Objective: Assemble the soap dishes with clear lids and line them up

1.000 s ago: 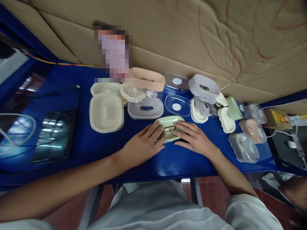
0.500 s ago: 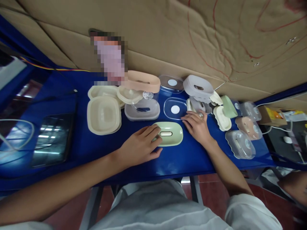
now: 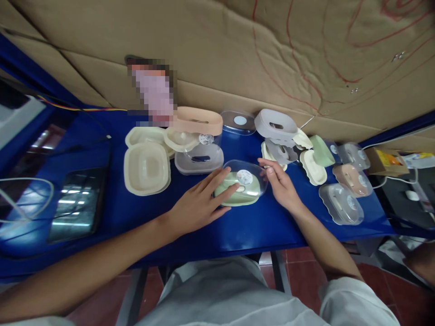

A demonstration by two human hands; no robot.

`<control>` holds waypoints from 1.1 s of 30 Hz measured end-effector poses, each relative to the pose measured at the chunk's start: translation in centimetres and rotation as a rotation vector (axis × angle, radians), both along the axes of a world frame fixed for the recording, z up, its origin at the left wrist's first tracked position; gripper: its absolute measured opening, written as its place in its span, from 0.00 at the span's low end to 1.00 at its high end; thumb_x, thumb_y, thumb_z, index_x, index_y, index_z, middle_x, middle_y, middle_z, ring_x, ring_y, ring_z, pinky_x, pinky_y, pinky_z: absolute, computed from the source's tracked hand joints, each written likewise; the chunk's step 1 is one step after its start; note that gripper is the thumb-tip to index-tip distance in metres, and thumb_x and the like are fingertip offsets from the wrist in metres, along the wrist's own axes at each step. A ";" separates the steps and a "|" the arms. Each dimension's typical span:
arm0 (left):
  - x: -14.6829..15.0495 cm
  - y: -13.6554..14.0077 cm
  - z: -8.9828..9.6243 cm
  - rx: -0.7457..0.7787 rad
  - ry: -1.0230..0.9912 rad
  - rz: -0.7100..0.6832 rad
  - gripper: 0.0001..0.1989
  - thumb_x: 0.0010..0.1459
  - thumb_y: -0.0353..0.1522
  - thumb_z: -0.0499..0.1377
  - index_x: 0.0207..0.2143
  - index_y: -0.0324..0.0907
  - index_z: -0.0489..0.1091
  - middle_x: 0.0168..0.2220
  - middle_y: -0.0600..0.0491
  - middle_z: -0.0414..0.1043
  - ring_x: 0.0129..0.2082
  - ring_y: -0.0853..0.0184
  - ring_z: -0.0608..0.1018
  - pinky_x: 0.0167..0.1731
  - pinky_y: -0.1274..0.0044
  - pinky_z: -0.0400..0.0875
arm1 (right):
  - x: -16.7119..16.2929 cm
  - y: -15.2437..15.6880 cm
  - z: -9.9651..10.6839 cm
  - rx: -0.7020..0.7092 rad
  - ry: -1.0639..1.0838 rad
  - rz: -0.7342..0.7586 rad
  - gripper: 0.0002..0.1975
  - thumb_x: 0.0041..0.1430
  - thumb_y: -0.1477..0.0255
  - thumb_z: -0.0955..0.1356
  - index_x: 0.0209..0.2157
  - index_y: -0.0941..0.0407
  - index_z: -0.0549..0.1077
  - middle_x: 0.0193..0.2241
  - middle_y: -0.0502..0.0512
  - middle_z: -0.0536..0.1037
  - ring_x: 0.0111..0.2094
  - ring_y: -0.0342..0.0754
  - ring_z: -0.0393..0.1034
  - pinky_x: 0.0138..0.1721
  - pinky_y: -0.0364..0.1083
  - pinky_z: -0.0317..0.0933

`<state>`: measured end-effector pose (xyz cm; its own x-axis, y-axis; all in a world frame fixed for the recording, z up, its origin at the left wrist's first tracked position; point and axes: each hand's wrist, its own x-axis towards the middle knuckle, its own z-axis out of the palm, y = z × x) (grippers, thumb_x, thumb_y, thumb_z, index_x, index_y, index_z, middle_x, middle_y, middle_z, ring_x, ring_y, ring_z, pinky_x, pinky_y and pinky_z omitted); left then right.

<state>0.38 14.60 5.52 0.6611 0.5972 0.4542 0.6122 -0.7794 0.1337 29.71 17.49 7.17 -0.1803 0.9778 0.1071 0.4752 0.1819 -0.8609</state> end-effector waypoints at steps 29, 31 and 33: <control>-0.5 0.8 -0.5 0.017 -0.099 -0.050 0.19 0.70 0.34 0.64 0.60 0.40 0.70 0.57 0.38 0.72 0.63 0.50 0.74 0.61 0.58 0.76 | -0.7 -0.2 -1.4 0.567 -0.683 0.589 0.35 0.70 0.57 0.71 0.73 0.46 0.62 0.77 0.61 0.55 0.79 0.63 0.41 0.74 0.69 0.54; -0.5 0.9 -0.6 0.035 -0.090 -0.040 0.18 0.70 0.35 0.64 0.59 0.40 0.71 0.56 0.40 0.73 0.62 0.50 0.75 0.59 0.59 0.78 | -0.8 -0.4 -1.3 0.574 -0.706 0.578 0.35 0.70 0.57 0.72 0.73 0.46 0.63 0.76 0.61 0.56 0.79 0.64 0.40 0.73 0.69 0.56; -0.6 0.9 -0.6 0.045 -0.073 -0.034 0.17 0.69 0.35 0.64 0.58 0.41 0.73 0.55 0.40 0.74 0.60 0.50 0.76 0.57 0.59 0.79 | -0.9 -0.6 -1.3 0.588 -0.733 0.575 0.35 0.70 0.57 0.72 0.73 0.47 0.62 0.76 0.62 0.57 0.79 0.64 0.43 0.73 0.68 0.56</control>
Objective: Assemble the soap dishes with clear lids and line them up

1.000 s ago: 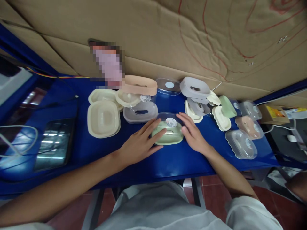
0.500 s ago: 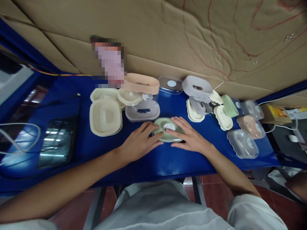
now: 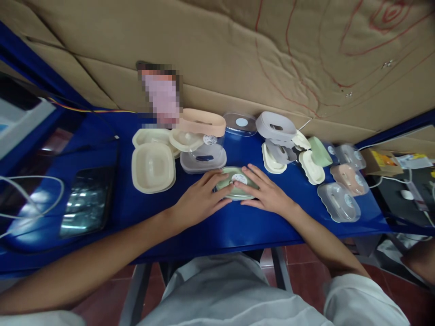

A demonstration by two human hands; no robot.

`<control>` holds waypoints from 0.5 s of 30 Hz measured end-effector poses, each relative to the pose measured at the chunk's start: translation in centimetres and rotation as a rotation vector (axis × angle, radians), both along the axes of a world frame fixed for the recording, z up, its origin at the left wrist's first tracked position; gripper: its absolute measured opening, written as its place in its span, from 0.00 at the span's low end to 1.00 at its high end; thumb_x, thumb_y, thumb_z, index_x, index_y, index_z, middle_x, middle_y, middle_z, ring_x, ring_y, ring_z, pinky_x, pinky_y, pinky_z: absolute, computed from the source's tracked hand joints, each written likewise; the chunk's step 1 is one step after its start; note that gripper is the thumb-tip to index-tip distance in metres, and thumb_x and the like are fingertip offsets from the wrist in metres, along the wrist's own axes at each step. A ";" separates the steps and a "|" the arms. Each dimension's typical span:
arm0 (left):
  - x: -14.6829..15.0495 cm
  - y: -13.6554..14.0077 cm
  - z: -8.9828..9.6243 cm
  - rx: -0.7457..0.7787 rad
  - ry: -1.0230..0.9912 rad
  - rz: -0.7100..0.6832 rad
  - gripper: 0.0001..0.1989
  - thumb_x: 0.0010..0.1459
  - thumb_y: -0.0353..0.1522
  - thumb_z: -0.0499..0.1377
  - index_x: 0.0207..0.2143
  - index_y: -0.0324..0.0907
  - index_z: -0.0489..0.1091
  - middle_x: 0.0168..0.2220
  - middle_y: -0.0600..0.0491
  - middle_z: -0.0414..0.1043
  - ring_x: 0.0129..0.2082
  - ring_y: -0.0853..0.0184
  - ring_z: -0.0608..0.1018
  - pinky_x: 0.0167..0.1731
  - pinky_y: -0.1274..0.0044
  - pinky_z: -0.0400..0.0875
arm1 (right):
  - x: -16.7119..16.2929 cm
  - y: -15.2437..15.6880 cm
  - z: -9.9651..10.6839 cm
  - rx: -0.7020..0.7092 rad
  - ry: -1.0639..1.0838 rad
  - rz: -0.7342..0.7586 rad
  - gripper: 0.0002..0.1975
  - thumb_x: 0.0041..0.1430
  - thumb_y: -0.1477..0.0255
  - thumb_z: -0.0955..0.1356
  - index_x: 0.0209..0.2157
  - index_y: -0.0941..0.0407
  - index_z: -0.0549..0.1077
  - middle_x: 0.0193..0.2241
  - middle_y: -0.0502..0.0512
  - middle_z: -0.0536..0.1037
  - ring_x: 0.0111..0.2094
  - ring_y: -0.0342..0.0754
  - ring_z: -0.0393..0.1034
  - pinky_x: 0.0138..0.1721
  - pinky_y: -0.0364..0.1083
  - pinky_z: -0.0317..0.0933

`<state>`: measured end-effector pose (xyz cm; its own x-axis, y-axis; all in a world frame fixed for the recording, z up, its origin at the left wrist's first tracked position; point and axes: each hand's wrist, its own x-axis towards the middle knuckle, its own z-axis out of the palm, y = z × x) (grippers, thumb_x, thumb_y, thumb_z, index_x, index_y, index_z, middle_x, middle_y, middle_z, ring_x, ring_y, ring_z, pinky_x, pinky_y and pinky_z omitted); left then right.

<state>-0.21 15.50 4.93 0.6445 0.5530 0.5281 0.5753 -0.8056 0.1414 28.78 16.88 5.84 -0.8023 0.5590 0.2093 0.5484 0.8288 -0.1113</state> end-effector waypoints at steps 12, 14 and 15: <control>0.3 -0.4 -0.6 -0.184 -0.024 -0.012 0.20 0.65 0.34 0.68 0.58 0.41 0.72 0.70 0.34 0.60 0.71 0.44 0.69 0.61 0.56 0.78 | 5.1 1.4 2.5 0.239 0.235 -0.189 0.28 0.76 0.50 0.60 0.63 0.51 0.75 0.57 0.62 0.80 0.60 0.59 0.75 0.63 0.60 0.68; 0.5 -0.5 -0.7 -0.210 -0.016 0.012 0.20 0.66 0.36 0.67 0.57 0.40 0.71 0.72 0.32 0.57 0.70 0.43 0.70 0.58 0.58 0.80 | 9.6 3.4 4.3 0.434 0.447 -0.664 0.26 0.78 0.56 0.57 0.61 0.56 0.75 0.56 0.67 0.79 0.60 0.61 0.73 0.64 0.63 0.64; 0.5 -0.6 -0.7 -0.223 -0.013 0.025 0.20 0.67 0.36 0.67 0.57 0.40 0.71 0.73 0.32 0.56 0.70 0.42 0.70 0.56 0.58 0.81 | 12.0 4.7 5.2 0.444 0.464 -0.890 0.27 0.79 0.57 0.56 0.62 0.58 0.74 0.58 0.70 0.77 0.62 0.62 0.71 0.65 0.64 0.61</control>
<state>0.29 14.92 4.26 0.6230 0.6726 0.3993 0.5917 -0.7391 0.3218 40.75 21.57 10.99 0.0598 0.6991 0.7125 0.9522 0.1743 -0.2510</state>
